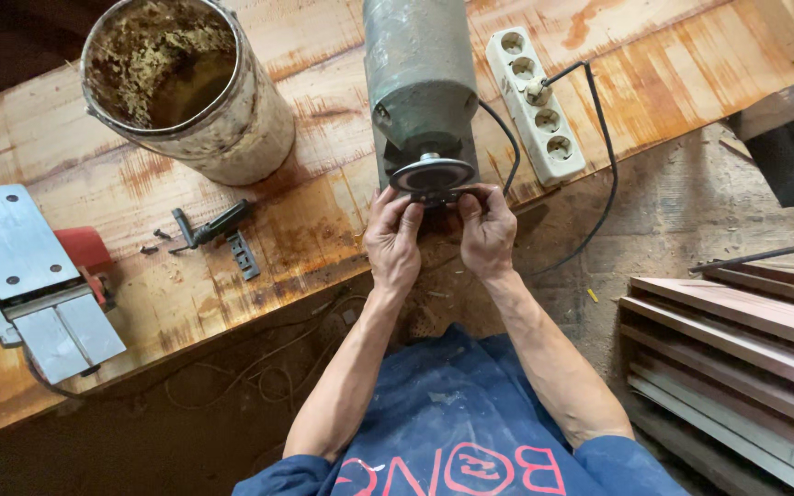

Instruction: The person repeatedly presses small metal brackets against a bench grinder wheel to smooth their edges. They rotate and reposition each piece to grind different sides, then briefly inspect the result before continuing with the next piece.

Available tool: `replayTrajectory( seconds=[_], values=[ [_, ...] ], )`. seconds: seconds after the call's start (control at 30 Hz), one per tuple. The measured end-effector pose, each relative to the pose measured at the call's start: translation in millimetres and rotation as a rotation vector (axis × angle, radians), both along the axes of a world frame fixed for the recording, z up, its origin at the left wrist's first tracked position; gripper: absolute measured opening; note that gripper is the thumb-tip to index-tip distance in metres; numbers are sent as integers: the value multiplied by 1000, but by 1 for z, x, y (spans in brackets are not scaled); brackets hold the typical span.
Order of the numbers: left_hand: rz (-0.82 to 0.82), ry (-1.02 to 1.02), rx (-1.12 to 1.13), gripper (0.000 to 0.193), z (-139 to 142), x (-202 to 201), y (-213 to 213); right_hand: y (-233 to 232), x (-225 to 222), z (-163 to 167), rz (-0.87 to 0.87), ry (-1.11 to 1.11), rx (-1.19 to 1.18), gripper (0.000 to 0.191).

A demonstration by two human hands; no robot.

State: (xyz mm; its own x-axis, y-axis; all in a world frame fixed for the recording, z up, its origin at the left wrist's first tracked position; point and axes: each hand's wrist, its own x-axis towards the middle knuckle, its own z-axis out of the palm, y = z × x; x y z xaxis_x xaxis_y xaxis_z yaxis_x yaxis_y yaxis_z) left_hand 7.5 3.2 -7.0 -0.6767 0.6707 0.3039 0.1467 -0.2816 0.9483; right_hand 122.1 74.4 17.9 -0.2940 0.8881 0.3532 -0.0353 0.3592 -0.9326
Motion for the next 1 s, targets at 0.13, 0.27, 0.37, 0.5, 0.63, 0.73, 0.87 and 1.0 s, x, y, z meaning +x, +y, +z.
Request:
replayTrajectory(
  seconds=[0.13, 0.27, 0.37, 0.5, 0.63, 0.73, 0.87, 1.0],
  values=[
    [33, 55, -64, 22, 1, 1, 1, 1, 2, -1, -7, -10, -36, 20],
    [52, 120, -131, 26, 1, 0, 1, 3, 6, -4, 27, 2, -36, 21],
    [49, 142, -150, 28, -1, 0, 1, 4, 7, -6, 29, 5, -35, 22],
    [55, 132, -144, 28, -3, 0, 1, 5, 7, -7, 27, 1, -44, 23],
    [40, 66, -86, 27, -6, -1, 0, 4, 8, -4, 8, -67, -10, 24],
    [45, 72, -87, 24, -6, -4, 0, 4, 6, -3, 10, -99, 37, 25],
    [26, 30, -71, 22, -6, -5, -1, 3, 4, -3, 13, -111, 27, 26],
    [34, 71, -76, 22, -4, -5, 0, 3, 4, -4, 20, -89, 24, 26]
  ],
)
